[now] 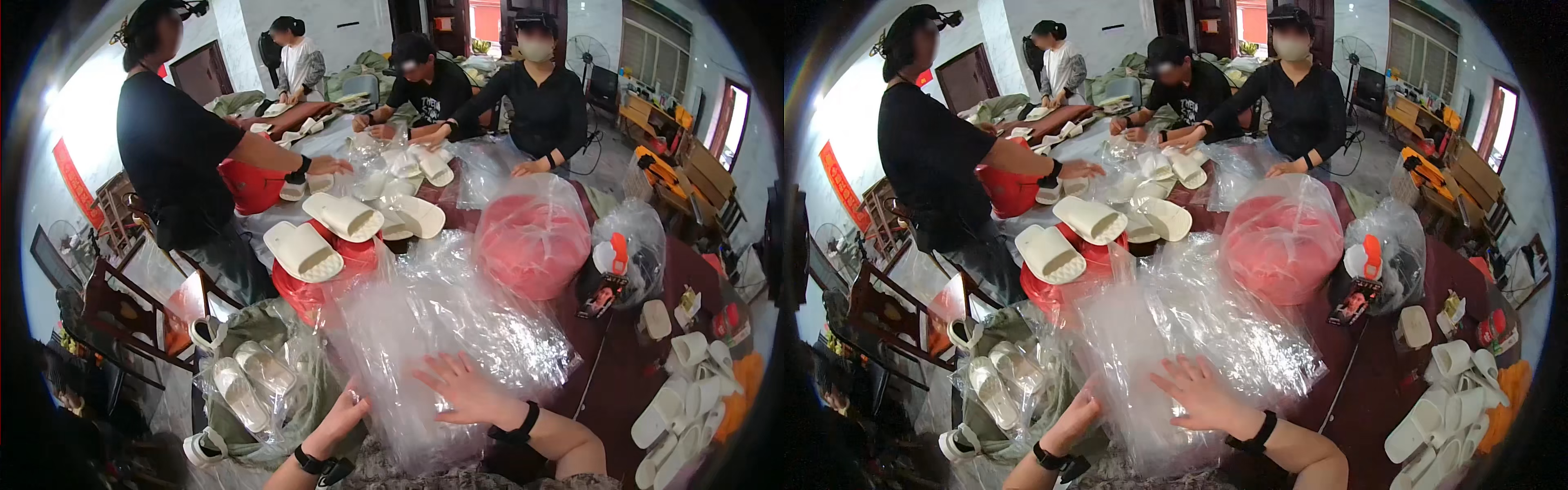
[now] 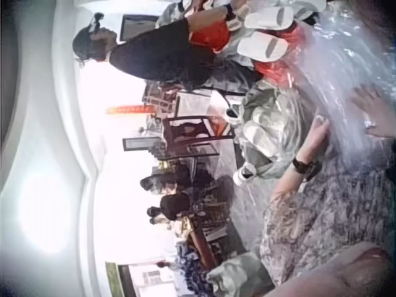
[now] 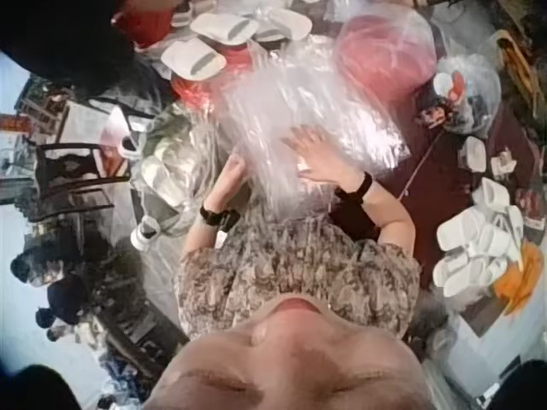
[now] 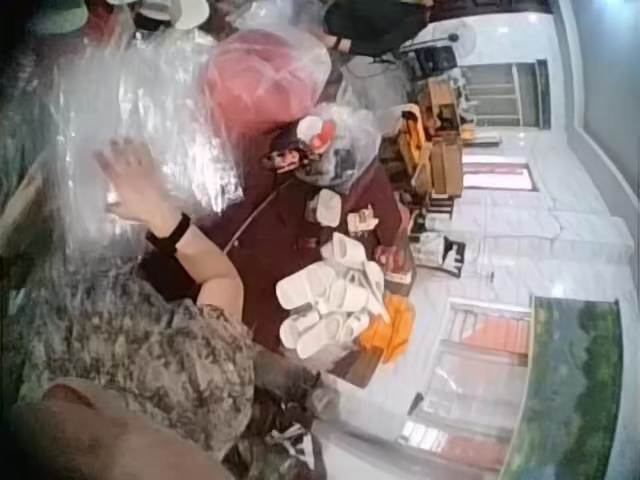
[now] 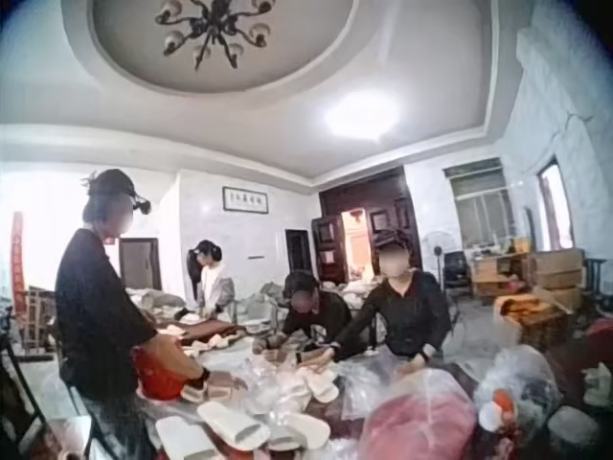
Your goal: Packaging pairs of white slide-on shoes into clear plastic bags.
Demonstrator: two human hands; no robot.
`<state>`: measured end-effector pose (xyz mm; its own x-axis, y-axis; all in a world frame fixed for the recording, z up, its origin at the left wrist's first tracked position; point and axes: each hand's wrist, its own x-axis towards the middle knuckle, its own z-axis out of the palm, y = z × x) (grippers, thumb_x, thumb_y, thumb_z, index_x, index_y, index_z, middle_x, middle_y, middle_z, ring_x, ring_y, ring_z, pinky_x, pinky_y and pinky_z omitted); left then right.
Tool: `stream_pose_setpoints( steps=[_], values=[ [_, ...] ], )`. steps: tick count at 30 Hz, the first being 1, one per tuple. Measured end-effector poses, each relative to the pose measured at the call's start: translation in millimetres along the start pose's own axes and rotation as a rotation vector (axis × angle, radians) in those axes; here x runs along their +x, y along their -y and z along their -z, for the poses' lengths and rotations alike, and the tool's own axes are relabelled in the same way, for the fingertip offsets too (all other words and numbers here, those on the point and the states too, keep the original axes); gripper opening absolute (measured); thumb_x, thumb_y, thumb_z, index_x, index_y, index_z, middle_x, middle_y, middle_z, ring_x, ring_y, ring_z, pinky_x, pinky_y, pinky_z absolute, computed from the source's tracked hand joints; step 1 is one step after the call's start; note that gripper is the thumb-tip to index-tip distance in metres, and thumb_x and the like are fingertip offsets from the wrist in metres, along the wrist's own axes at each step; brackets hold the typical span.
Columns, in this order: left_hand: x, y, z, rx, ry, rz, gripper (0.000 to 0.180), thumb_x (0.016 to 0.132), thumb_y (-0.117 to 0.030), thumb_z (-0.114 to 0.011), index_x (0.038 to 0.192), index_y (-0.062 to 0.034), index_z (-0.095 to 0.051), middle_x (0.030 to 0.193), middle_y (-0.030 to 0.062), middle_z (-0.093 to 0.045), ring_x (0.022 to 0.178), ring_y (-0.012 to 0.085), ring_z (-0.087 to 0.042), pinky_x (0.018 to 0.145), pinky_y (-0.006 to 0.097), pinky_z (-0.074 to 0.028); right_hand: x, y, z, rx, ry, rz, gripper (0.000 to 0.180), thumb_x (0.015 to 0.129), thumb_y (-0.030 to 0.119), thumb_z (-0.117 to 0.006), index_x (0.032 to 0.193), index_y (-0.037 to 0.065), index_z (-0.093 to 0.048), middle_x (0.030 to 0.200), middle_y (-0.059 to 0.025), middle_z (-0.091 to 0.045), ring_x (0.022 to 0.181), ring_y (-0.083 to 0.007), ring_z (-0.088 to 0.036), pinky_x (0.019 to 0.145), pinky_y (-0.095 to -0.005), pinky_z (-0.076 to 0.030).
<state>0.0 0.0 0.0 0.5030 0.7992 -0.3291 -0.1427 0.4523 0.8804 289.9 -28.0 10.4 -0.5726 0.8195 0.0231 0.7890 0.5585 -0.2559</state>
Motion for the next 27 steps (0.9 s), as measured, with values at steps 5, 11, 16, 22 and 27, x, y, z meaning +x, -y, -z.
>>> stream_pose_setpoints(
  steps=[5,11,16,22,27],
  values=[
    [20.5,16.9,-19.7,0.343,-0.094,-0.071,0.080,0.081,-0.015,-0.079,0.144,0.0000,-0.032,0.133,0.0120,-0.053,0.120,0.0195,-0.053,0.101,0.035,-0.045,9.1,36.8,-17.7,-0.071,0.039,-0.029,0.090,0.078,0.047,-0.074,0.152,0.015,-0.033,0.153,-0.0215,-0.033,0.139,-0.0437,-0.033,0.111,-0.0625,-0.024],
    [26.7,30.0,-15.3,0.233,-0.204,-0.143,0.063,0.082,-0.008,-0.077,0.135,0.0028,-0.044,0.123,0.0105,-0.060,0.111,0.0181,-0.059,0.097,0.033,-0.047,-10.3,-16.2,20.4,0.114,-0.339,-0.207,0.076,0.082,0.050,-0.069,0.140,0.006,-0.048,0.147,-0.0247,-0.037,0.138,-0.0433,-0.033,0.111,-0.0585,-0.026],
    [25.4,32.5,-1.7,-0.020,-0.132,-0.046,0.054,0.087,-0.007,-0.070,0.135,0.0032,-0.046,0.122,0.0091,-0.061,0.111,0.0187,-0.059,0.097,0.033,-0.046,-43.0,-90.6,24.1,-0.131,-0.605,-0.781,0.104,0.069,0.063,-0.076,0.140,-0.005,-0.043,0.137,-0.0312,-0.045,0.132,-0.0439,-0.040,0.110,-0.0554,-0.030],
    [10.0,8.5,-33.4,0.053,-0.120,0.076,0.042,0.089,-0.007,-0.064,0.128,0.0046,-0.054,0.117,0.0081,-0.064,0.108,0.0187,-0.060,0.096,0.033,-0.046,-49.5,-79.3,16.1,0.389,-0.439,-0.750,0.103,0.068,0.053,-0.083,0.138,-0.008,-0.041,0.127,-0.0293,-0.057,0.121,-0.0428,-0.055,0.102,-0.0418,-0.044],
    [6.6,-8.4,-24.5,0.225,0.108,0.380,0.048,0.084,-0.010,-0.065,0.129,0.0033,-0.055,0.117,0.0082,-0.065,0.105,0.0191,-0.061,0.090,0.032,-0.048,-74.1,-60.0,17.5,0.773,-0.508,-0.592,0.090,0.070,0.032,-0.088,0.138,-0.006,-0.043,0.127,-0.0192,-0.059,0.121,-0.0276,-0.055,0.102,-0.0367,-0.043]
  ],
)
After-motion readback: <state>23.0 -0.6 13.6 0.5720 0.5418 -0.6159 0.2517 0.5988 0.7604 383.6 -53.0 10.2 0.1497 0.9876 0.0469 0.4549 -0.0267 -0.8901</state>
